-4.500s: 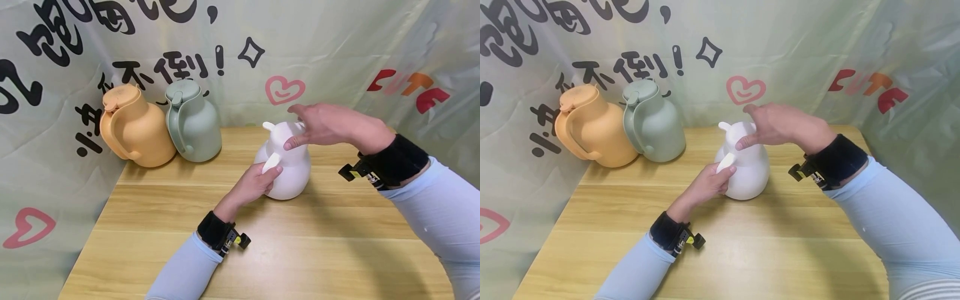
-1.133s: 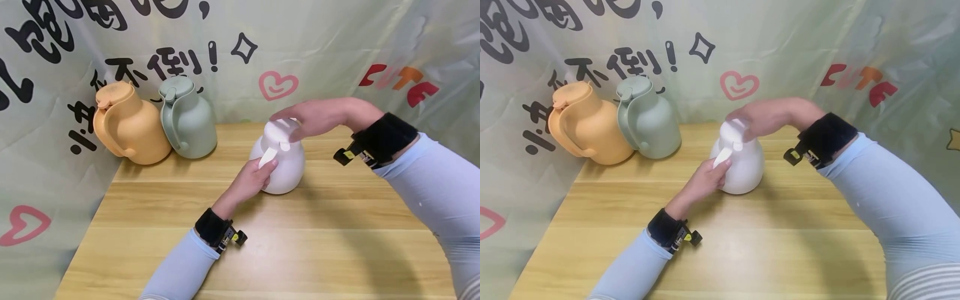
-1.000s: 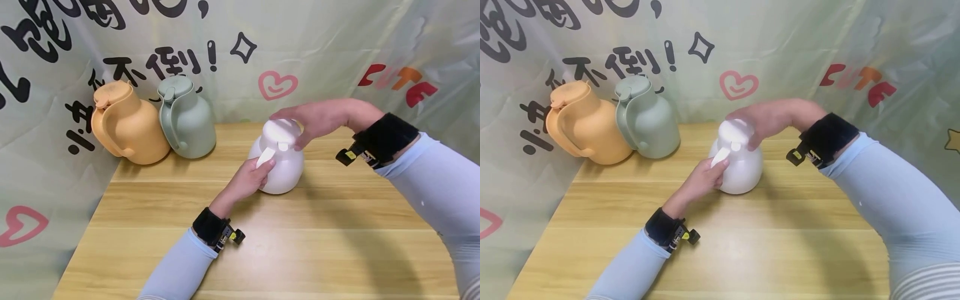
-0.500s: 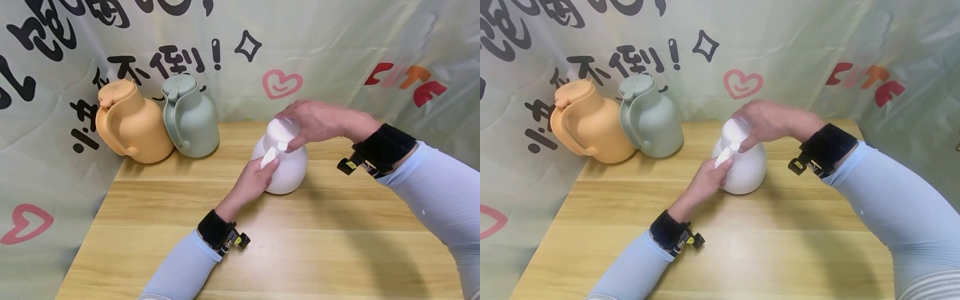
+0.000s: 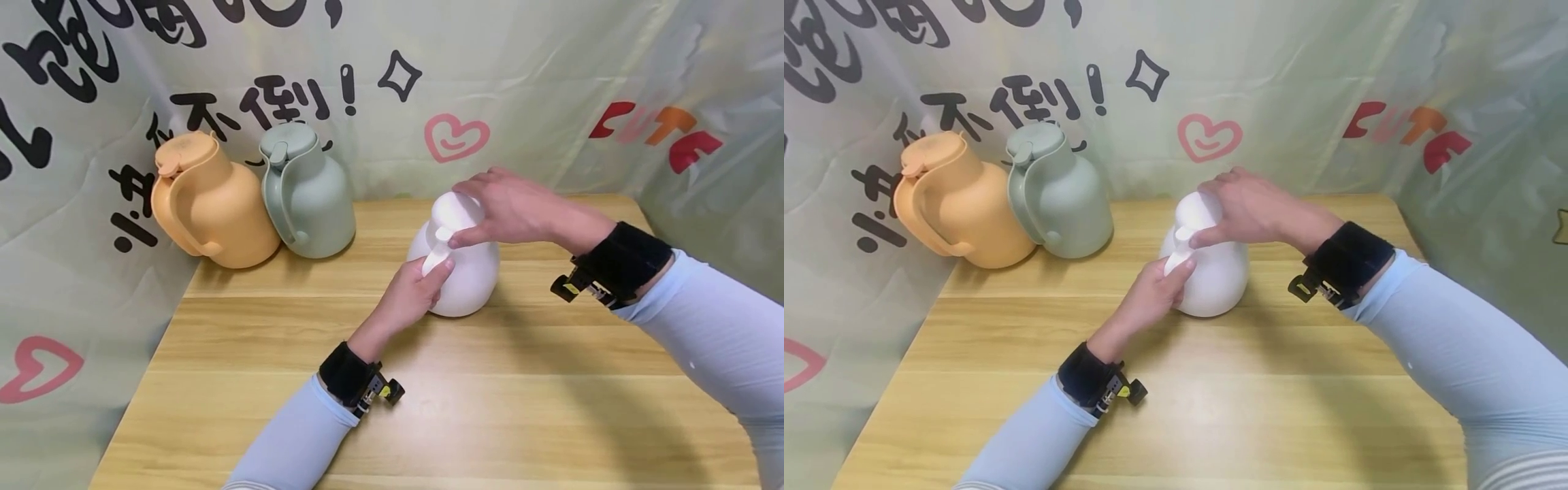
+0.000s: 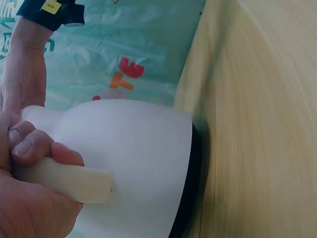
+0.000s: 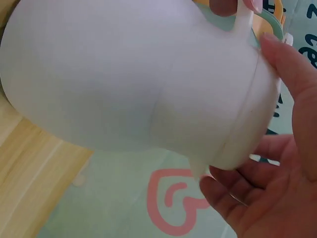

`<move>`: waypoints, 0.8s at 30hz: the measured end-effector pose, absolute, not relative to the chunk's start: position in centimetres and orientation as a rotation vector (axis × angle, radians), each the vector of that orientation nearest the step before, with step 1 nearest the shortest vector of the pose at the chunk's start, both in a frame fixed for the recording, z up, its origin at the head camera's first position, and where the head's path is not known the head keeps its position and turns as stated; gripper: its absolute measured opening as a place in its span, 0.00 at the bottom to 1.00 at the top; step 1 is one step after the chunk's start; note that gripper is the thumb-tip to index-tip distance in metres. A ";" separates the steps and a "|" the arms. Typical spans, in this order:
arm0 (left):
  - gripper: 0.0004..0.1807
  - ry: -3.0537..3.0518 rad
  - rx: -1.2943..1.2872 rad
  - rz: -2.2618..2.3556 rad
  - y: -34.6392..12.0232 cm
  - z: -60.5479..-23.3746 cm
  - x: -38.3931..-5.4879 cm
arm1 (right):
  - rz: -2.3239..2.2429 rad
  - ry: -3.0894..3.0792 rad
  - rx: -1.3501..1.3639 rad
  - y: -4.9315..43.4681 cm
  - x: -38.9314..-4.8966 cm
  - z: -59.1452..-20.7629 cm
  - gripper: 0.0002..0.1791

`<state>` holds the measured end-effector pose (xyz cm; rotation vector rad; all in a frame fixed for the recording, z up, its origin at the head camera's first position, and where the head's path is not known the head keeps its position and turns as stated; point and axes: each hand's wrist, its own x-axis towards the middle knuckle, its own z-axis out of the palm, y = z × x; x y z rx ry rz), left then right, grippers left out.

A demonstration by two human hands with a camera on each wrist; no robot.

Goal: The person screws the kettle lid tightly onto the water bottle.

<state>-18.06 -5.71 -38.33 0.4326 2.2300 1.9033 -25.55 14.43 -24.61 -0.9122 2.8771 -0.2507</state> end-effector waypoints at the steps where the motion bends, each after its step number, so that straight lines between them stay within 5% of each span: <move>1: 0.24 2.218 0.436 1.901 -5.8 -38.3 -18.1 | -0.262 2.855 -0.925 14.5 -25.6 -24.5 0.52; 24: 0.23 2.446 0.387 1.851 -5.8 -38.2 -18.3 | -0.404 2.828 -0.998 14.5 -26.2 -25.4 0.46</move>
